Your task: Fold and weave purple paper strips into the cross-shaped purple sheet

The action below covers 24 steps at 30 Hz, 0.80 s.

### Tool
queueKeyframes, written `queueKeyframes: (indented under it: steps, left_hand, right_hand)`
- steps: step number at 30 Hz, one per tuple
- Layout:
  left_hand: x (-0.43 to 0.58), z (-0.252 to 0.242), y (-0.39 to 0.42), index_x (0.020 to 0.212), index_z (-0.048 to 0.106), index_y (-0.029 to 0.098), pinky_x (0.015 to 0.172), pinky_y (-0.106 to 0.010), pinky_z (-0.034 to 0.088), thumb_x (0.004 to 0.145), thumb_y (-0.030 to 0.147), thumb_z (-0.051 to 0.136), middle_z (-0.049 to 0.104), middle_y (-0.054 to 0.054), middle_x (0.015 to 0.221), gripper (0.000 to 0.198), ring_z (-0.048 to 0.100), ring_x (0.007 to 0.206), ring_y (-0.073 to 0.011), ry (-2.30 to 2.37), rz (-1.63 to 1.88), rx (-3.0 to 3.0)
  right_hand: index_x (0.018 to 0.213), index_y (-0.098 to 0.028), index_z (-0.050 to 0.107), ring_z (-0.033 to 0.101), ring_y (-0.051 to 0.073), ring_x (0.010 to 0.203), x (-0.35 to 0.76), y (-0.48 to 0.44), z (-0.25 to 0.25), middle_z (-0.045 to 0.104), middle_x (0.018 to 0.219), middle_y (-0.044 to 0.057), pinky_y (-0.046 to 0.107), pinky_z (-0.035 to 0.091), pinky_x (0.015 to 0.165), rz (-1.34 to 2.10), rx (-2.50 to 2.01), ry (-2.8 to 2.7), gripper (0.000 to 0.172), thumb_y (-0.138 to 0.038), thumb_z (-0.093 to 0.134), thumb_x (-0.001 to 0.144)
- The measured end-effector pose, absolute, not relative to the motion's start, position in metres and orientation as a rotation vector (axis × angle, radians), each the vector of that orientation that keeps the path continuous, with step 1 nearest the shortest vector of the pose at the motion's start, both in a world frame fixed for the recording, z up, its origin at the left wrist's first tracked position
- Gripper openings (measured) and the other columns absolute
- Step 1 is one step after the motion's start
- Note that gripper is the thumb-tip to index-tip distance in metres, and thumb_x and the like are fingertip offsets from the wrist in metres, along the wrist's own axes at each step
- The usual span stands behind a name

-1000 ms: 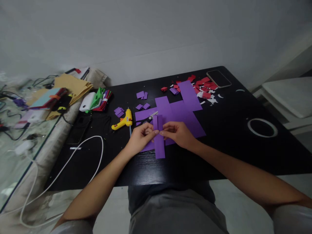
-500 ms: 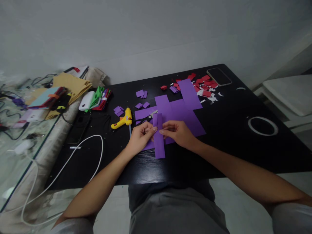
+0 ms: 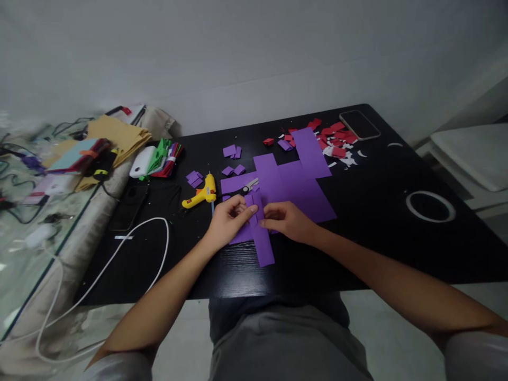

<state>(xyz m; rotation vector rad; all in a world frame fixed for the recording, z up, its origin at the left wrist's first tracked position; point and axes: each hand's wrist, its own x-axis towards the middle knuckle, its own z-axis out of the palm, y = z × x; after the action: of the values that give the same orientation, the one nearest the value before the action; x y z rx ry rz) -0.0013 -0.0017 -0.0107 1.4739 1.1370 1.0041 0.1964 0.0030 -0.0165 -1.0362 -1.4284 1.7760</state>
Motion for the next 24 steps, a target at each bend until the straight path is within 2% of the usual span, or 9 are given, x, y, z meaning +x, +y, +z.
queueKeyframes:
  steps: [7, 11, 16, 20, 24]
  left_hand:
    - [0.001, -0.008, -0.004, 0.069, 0.051, 0.018, 0.051, -0.021, 0.04, 0.085, 0.05, 0.075, 0.059, 0.004, 0.055, 0.042, 0.054, 0.048, -0.0088, 1.168, 1.047, 1.458]
    - [0.002, -0.008, -0.005, 0.069, 0.051, 0.019, 0.051, -0.021, 0.04, 0.084, 0.052, 0.076, 0.058, 0.004, 0.053, 0.044, 0.054, 0.048, -0.0092, 1.173, 1.058, 1.45]
    - [0.002, -0.008, -0.005, 0.07, 0.051, 0.019, 0.053, -0.022, 0.042, 0.085, 0.052, 0.075, 0.057, 0.004, 0.055, 0.044, 0.055, 0.05, -0.0097, 1.181, 1.073, 1.439]
    - [0.003, -0.009, -0.006, 0.071, 0.053, 0.019, 0.054, -0.023, 0.04, 0.085, 0.051, 0.075, 0.056, 0.004, 0.056, 0.041, 0.051, 0.052, -0.0101, 1.192, 1.063, 1.457]
    - [0.002, -0.011, -0.006, 0.077, 0.063, 0.018, 0.058, -0.024, 0.042, 0.08, 0.047, 0.08, 0.059, 0.003, 0.064, 0.034, 0.052, 0.058, -0.011, 1.126, 1.016, 1.438]
  right_hand:
    - [0.071, -0.017, 0.064, 0.051, 0.013, 0.065, 0.194, 0.003, -0.021, 0.057, 0.067, -0.003, 0.028, 0.04, 0.064, 1.804, -0.967, -1.493, 0.03, -0.042, 0.081, 0.073]
    - [0.061, -0.017, 0.056, 0.045, 0.01, 0.06, 0.194, 0.002, -0.019, 0.05, 0.061, -0.006, 0.027, 0.037, 0.06, 1.847, -0.967, -1.441, 0.037, -0.043, 0.082, 0.071]
    - [0.071, -0.017, 0.065, 0.054, 0.013, 0.064, 0.195, 0.0, -0.011, 0.059, 0.068, -0.002, 0.029, 0.046, 0.066, 1.971, -0.962, -1.333, 0.034, -0.048, 0.079, 0.074]
    - [0.059, -0.018, 0.055, 0.045, 0.01, 0.057, 0.193, 0.0, -0.015, 0.049, 0.058, -0.006, 0.026, 0.039, 0.057, 1.805, -1.03, -1.441, 0.044, -0.049, 0.085, 0.068]
    - [0.064, -0.018, 0.059, 0.047, 0.011, 0.059, 0.194, 0.0, -0.02, 0.053, 0.061, -0.004, 0.026, 0.038, 0.056, 1.75, -1.03, -1.534, 0.045, -0.057, 0.08, 0.073]
